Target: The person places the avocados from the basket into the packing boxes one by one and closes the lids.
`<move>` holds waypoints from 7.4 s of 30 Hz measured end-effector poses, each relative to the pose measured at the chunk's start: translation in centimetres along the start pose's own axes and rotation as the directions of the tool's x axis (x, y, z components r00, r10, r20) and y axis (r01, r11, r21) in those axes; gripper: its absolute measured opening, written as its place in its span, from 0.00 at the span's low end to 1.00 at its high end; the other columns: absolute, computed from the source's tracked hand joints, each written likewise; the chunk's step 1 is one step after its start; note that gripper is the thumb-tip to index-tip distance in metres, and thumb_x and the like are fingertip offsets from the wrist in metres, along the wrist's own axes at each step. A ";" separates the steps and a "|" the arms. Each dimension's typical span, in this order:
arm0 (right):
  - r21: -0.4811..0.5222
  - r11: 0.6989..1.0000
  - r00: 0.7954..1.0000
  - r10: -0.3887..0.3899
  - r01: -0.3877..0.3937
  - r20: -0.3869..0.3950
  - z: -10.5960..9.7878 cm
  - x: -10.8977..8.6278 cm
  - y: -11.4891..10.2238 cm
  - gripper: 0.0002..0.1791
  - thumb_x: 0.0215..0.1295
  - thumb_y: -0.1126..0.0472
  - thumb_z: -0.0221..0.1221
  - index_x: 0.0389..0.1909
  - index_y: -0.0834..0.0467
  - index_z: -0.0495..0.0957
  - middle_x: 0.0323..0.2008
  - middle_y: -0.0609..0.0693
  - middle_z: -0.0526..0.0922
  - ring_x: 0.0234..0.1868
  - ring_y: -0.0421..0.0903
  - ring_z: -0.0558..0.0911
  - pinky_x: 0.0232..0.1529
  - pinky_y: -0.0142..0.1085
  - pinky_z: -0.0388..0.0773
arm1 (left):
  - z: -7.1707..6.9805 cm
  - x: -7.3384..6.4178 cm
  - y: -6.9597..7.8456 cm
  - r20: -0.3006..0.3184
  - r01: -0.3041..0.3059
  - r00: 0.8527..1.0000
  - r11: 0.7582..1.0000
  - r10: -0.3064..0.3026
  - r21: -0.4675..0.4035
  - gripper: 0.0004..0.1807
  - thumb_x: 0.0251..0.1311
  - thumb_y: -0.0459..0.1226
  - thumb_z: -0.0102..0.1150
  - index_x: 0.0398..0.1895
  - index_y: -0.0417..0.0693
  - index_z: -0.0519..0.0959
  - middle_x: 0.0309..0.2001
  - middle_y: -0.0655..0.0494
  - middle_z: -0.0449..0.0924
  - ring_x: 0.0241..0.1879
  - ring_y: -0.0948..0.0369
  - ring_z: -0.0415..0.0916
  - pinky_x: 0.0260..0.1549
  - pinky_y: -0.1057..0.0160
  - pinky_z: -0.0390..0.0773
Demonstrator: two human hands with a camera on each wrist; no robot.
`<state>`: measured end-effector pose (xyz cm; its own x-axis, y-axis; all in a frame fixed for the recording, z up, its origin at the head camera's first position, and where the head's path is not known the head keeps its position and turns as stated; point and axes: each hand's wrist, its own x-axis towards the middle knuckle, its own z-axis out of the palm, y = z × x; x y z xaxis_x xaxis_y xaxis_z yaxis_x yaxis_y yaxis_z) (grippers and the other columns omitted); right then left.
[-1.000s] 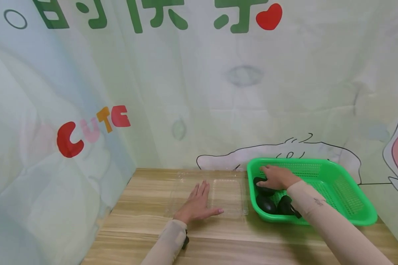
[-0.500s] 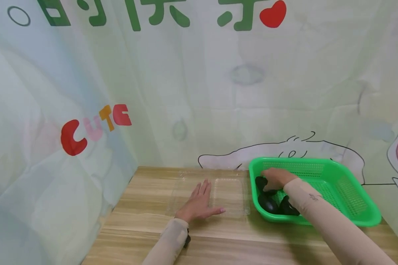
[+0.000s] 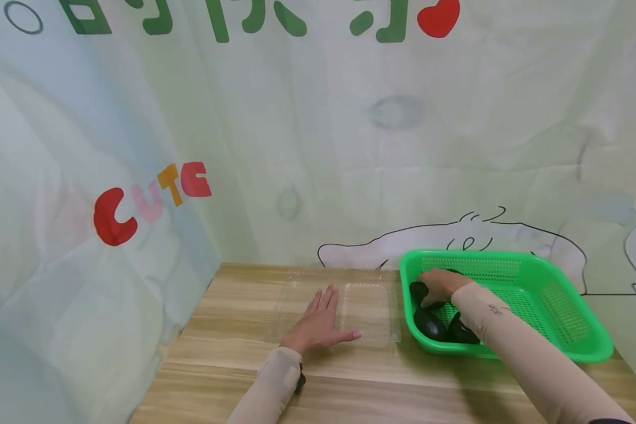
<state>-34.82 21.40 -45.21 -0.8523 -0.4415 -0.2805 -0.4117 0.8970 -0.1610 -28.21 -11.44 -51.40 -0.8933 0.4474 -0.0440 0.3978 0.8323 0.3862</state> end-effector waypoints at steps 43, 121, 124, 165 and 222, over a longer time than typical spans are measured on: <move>0.043 0.998 0.998 0.042 -0.040 -0.052 -2.4 -1.9 0.7 0.24 0.58 0.57 0.67 0.51 0.68 0.78 0.40 0.57 0.80 0.39 0.53 0.75 0.39 0.46 0.75 | -0.9 1.8 1.3 0.060 0.004 0.998 1.000 -0.003 -0.027 0.68 0.54 0.73 0.58 0.82 0.37 0.40 0.83 0.43 0.32 0.80 0.40 0.30 0.78 0.47 0.45; 0.354 0.935 0.822 0.227 -0.034 -0.522 2.1 -5.4 -13.3 0.34 0.57 0.48 0.69 0.61 0.63 0.76 0.53 0.65 0.81 0.47 0.59 0.83 0.46 0.55 0.82 | -0.4 1.1 1.7 0.049 0.026 0.999 0.998 -0.023 -0.056 0.69 0.52 0.73 0.61 0.82 0.38 0.42 0.83 0.45 0.34 0.81 0.42 0.32 0.77 0.47 0.49; 0.361 0.932 0.821 0.227 -0.027 -0.524 2.4 -5.0 -13.7 0.34 0.57 0.49 0.69 0.61 0.64 0.76 0.54 0.65 0.81 0.47 0.59 0.83 0.45 0.54 0.83 | -0.5 1.1 1.7 0.049 0.026 0.999 0.998 -0.023 -0.056 0.69 0.52 0.72 0.61 0.82 0.38 0.42 0.83 0.44 0.34 0.81 0.41 0.33 0.77 0.47 0.49; 0.386 0.922 0.854 0.182 0.024 -0.487 6.6 -1.1 -15.2 0.30 0.58 0.53 0.69 0.55 0.70 0.77 0.44 0.65 0.79 0.37 0.55 0.81 0.40 0.51 0.82 | -0.4 1.0 1.4 0.031 -0.002 1.000 1.000 0.002 -0.021 0.65 0.56 0.68 0.63 0.82 0.38 0.44 0.83 0.42 0.36 0.81 0.41 0.33 0.77 0.48 0.51; 0.433 0.901 0.777 0.249 0.034 -0.578 0.7 -5.9 -10.8 0.24 0.73 0.55 0.59 0.62 0.67 0.75 0.53 0.64 0.82 0.50 0.58 0.86 0.45 0.52 0.84 | -0.4 1.2 1.2 0.045 -0.008 0.999 0.998 0.012 -0.067 0.67 0.56 0.69 0.62 0.81 0.35 0.42 0.82 0.41 0.35 0.81 0.41 0.32 0.78 0.47 0.45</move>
<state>-25.08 14.27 -42.50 -0.9513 -0.1076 0.2887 -0.2600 0.7834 -0.5646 -28.90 -9.99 -50.60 -0.8782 0.4713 -0.0813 0.3905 0.8047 0.4472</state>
